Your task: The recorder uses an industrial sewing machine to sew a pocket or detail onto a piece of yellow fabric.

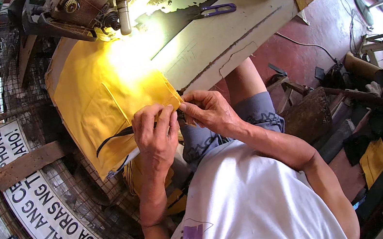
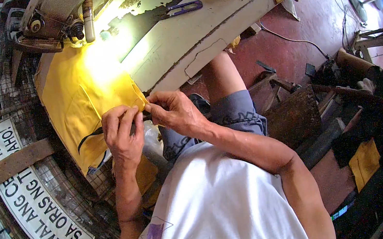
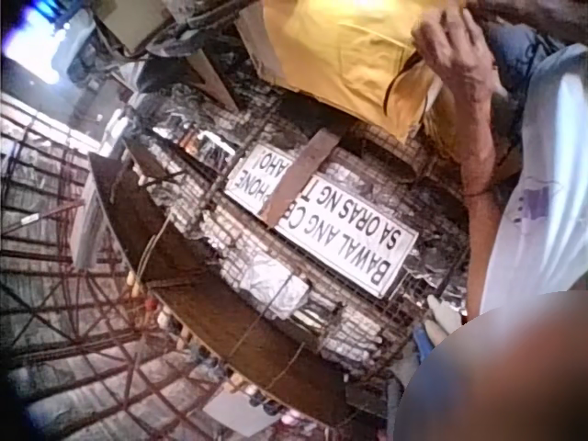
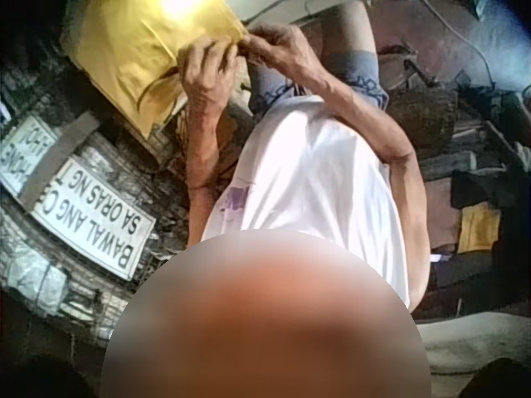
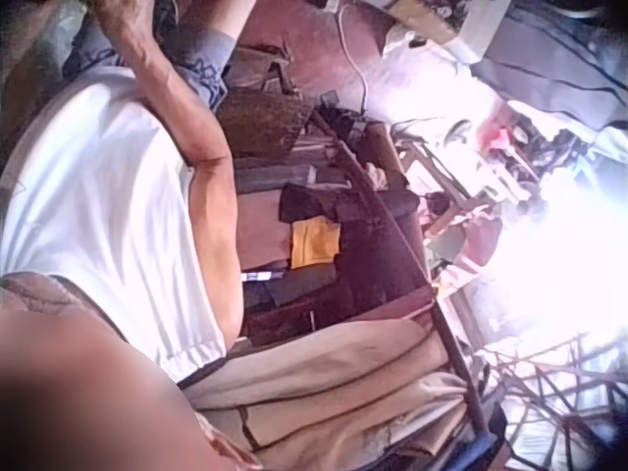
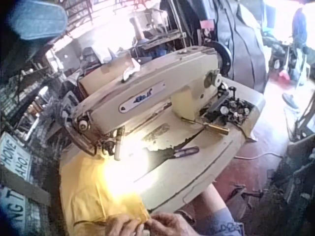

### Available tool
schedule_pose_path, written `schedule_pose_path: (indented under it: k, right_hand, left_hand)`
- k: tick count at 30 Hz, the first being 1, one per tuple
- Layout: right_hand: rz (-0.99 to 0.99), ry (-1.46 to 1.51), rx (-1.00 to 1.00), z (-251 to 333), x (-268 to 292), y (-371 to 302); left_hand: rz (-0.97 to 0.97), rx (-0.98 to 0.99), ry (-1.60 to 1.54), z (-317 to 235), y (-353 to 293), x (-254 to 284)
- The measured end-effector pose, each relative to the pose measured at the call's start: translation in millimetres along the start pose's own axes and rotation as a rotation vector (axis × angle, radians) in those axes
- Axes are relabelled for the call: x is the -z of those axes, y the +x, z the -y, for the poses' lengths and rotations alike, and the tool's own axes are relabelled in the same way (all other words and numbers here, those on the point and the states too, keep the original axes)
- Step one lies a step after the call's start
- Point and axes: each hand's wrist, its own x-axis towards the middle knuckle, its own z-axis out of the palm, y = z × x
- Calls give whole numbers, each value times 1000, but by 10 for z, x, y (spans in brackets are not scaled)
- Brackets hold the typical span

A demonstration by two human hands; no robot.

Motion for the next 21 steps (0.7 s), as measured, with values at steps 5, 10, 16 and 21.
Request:
schedule_pose_path:
  k: [5,10,16,21]
  right_hand:
    - [-2,-18,64,-4,-10,-18]
    - [2,-109,56,45,11,-28]
    - [26,-133,50,61,38,-25]
    - [27,-128,39,27,62,-19]
  left_hand:
    - [-49,-88,2,42,-41,-29]
    - [-36,-89,-28,30,-39,-106]
    - [-70,-103,-30,53,-83,-147]
    - [-125,-101,-34,37,-114,-215]
